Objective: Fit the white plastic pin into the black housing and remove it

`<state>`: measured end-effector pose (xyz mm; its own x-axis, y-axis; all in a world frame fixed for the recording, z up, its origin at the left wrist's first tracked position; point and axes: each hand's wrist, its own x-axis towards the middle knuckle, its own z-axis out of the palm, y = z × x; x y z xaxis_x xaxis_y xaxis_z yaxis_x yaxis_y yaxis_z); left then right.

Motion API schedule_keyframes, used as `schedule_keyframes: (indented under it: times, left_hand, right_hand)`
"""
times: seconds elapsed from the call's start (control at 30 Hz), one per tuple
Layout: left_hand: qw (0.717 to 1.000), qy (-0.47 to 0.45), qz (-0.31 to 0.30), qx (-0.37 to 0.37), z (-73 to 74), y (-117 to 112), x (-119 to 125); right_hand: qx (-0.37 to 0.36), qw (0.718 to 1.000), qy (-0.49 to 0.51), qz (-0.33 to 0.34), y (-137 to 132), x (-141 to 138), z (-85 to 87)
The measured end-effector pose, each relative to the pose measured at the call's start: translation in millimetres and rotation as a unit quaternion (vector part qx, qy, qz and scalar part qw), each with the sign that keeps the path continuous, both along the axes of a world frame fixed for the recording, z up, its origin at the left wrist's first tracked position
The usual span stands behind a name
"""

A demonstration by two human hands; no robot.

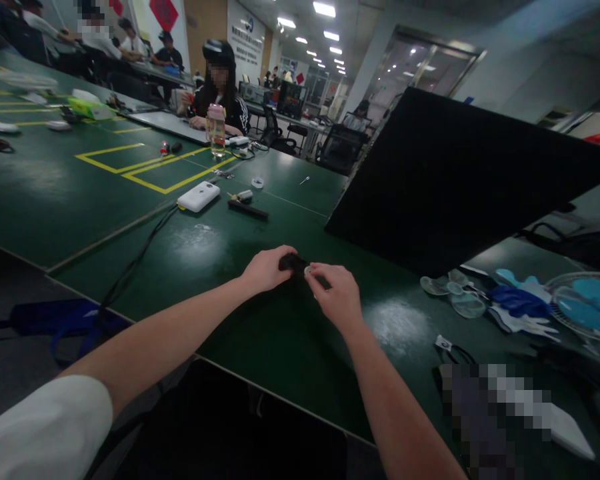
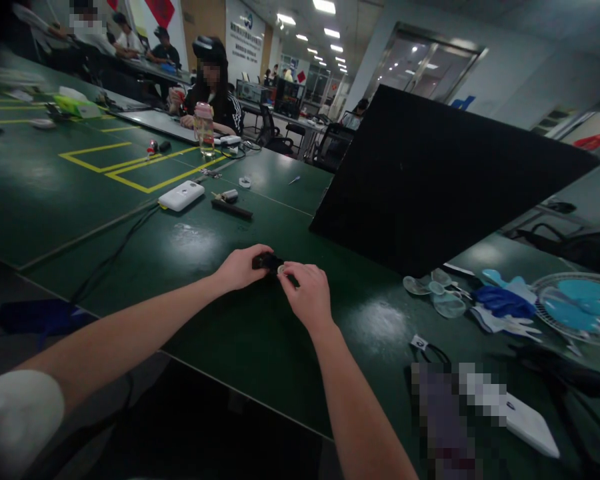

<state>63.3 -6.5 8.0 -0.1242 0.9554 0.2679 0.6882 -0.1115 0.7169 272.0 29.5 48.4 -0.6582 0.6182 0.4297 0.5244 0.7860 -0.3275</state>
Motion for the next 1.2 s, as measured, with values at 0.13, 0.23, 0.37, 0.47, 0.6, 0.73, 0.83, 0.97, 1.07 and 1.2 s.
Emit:
schedule_keyframes:
  times: [0.13, 0.23, 0.37, 0.47, 0.6, 0.73, 0.83, 0.97, 1.07, 1.2]
  left_hand:
    - [0.999, -0.015, -0.044, -0.007, 3.9, -5, 6]
    - [0.997, -0.026, -0.067, -0.015, 6.2, -8, 9]
    - [0.994, -0.022, -0.102, -0.024, 6.7, -9, 10]
    - [0.996, -0.007, -0.083, -0.027, 6.0, -9, 10]
    - [0.998, 0.007, -0.046, -0.034, 7.2, -9, 9]
    - [0.998, 0.033, -0.015, -0.046, 9.1, -10, 11]
    - [0.997, 0.055, 0.001, -0.049, 9.5, -11, 12]
    - [0.997, 0.050, 0.004, -0.050, 10.4, -11, 12]
    - [0.997, 0.050, -0.003, -0.054, 11.3, -11, 12]
    - [0.997, 0.062, -0.019, -0.051, 11.0, -11, 15]
  right_hand:
    - [0.001, 1.000, -0.011, 0.027, 0, -8, 0.2]
    - [-0.003, 0.999, -0.028, 0.040, 3, -12, -6.5]
    - [0.001, 0.999, -0.019, 0.029, 10, -7, -12.7]
    - [0.000, 1.000, 0.007, 0.011, 18, 12, -10.1]
    - [0.001, 0.999, 0.020, -0.036, 28, 44, -5.4]
    - [-0.032, 0.997, -0.063, -0.039, 30, 47, -14.4]
    - [-0.067, 0.990, -0.118, -0.027, 30, 36, -24.9]
    - [-0.100, 0.988, -0.106, -0.048, 31, 34, -29.9]
    - [-0.113, 0.992, -0.037, -0.052, 27, 38, -26.2]
    - [-0.108, 0.993, 0.041, -0.028, 16, 36, -16.2]
